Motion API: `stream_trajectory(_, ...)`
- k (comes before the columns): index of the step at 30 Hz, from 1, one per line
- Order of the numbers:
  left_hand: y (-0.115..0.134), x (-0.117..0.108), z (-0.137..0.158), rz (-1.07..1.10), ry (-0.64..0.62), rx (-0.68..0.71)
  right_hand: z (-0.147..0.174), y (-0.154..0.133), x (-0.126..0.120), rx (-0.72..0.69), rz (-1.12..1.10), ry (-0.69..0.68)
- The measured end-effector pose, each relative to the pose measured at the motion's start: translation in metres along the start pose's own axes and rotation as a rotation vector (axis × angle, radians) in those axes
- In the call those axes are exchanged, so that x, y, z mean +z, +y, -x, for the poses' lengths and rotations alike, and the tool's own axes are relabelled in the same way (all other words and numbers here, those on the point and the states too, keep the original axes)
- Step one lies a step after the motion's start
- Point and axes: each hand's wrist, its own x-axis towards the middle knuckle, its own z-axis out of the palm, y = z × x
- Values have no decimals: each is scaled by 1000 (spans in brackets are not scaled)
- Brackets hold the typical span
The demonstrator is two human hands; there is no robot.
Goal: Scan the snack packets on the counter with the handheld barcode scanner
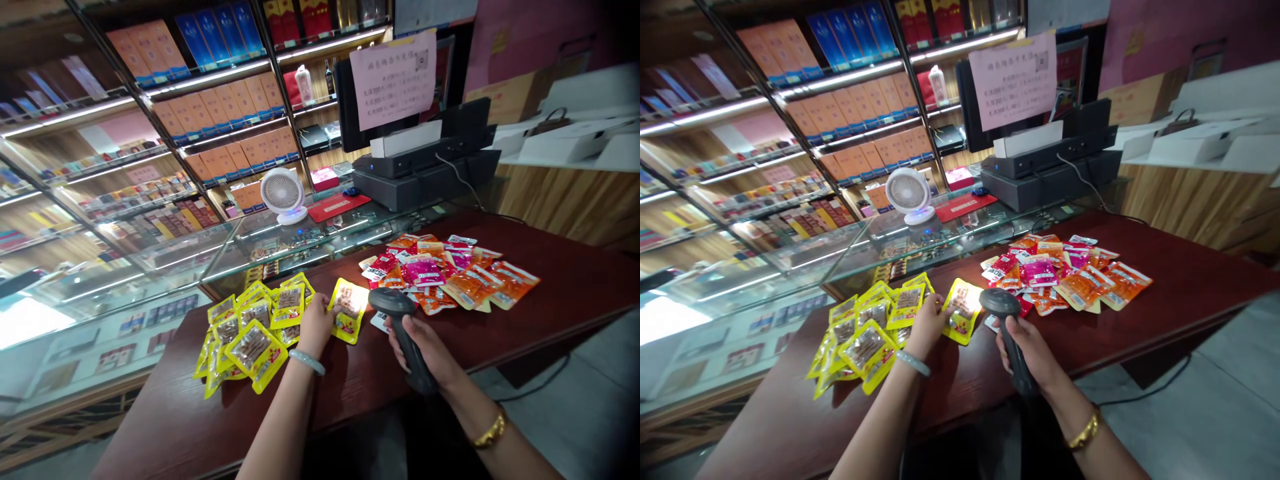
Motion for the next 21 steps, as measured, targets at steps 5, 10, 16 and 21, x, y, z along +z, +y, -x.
stream_trajectory(5,-16,-15,2,10,23,-66,2,0,-1,12,-15,-16)
stream_trajectory(10,-45,-70,6,-130,259,-221,2,1,-3,19,-23,-60)
stream_trajectory(16,-9,-73,-2,-333,479,-98,5,2,-2,-34,-35,-44)
stream_trajectory(21,51,9,-48,-113,156,137,3,3,0,-60,-56,-25)
